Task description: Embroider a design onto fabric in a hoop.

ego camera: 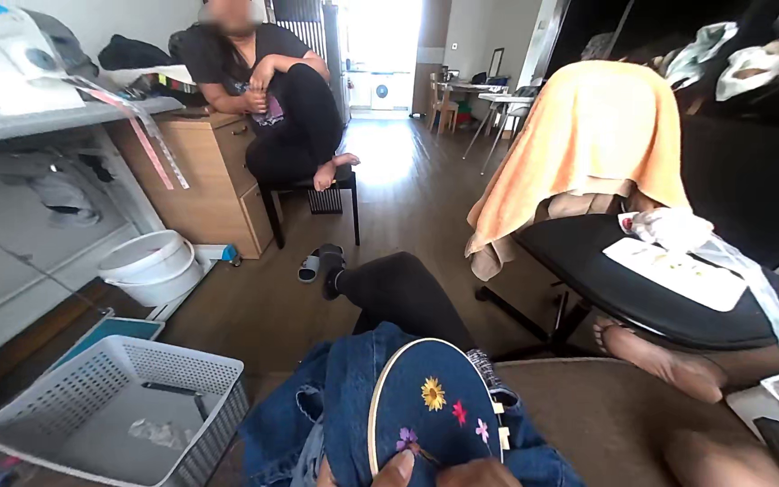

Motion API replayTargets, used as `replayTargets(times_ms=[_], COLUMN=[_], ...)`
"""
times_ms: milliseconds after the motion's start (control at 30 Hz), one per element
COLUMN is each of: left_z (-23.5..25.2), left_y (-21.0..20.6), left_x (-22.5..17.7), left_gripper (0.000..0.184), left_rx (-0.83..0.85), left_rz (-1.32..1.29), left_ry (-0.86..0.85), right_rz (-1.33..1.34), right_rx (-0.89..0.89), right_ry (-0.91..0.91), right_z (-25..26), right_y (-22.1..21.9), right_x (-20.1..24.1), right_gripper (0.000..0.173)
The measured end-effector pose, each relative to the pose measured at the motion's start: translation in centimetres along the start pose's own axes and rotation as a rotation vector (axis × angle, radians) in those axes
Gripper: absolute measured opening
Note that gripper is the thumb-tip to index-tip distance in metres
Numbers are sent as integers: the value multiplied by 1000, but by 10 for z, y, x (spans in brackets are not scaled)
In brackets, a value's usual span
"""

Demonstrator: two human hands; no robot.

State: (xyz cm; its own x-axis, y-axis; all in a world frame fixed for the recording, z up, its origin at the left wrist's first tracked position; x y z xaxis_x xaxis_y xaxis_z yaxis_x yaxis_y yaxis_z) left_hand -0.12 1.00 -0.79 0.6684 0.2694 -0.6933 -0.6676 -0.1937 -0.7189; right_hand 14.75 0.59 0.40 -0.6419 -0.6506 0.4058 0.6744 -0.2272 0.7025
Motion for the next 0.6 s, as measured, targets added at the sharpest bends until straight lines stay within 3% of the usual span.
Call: replayTargets(times_ms=[100,333,600], left_z=[0,2,1], left_y=[7,17,18], left_x=[0,4,5], left_gripper=[45,84,91], left_rx=[-27,-24,-17], left_rz=[59,140,218], left_ry=[-2,-57,-91], right_rz=[-28,29,124], right_rx=[-44,-55,-61], right_ry=[-47,-104,-102], right_z=[4,5,4], right_y=[-13,-15,-16], right_x=[-2,-5,-8], right_gripper=[12,7,8])
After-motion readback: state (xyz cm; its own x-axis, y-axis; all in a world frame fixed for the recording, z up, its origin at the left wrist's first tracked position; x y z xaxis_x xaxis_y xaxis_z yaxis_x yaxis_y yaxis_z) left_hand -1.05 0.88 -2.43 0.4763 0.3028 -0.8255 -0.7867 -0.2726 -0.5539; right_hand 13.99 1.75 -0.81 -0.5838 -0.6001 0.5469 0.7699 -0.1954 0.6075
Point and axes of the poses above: each hand's wrist, its own z-axis towards the middle knuckle, its own y-axis out of the back of the hand, x = y × z, the point moved 1 cm from there along z, towards the middle knuckle, and after that the axes turned 8 degrees about -z, right-handed, at the moved point
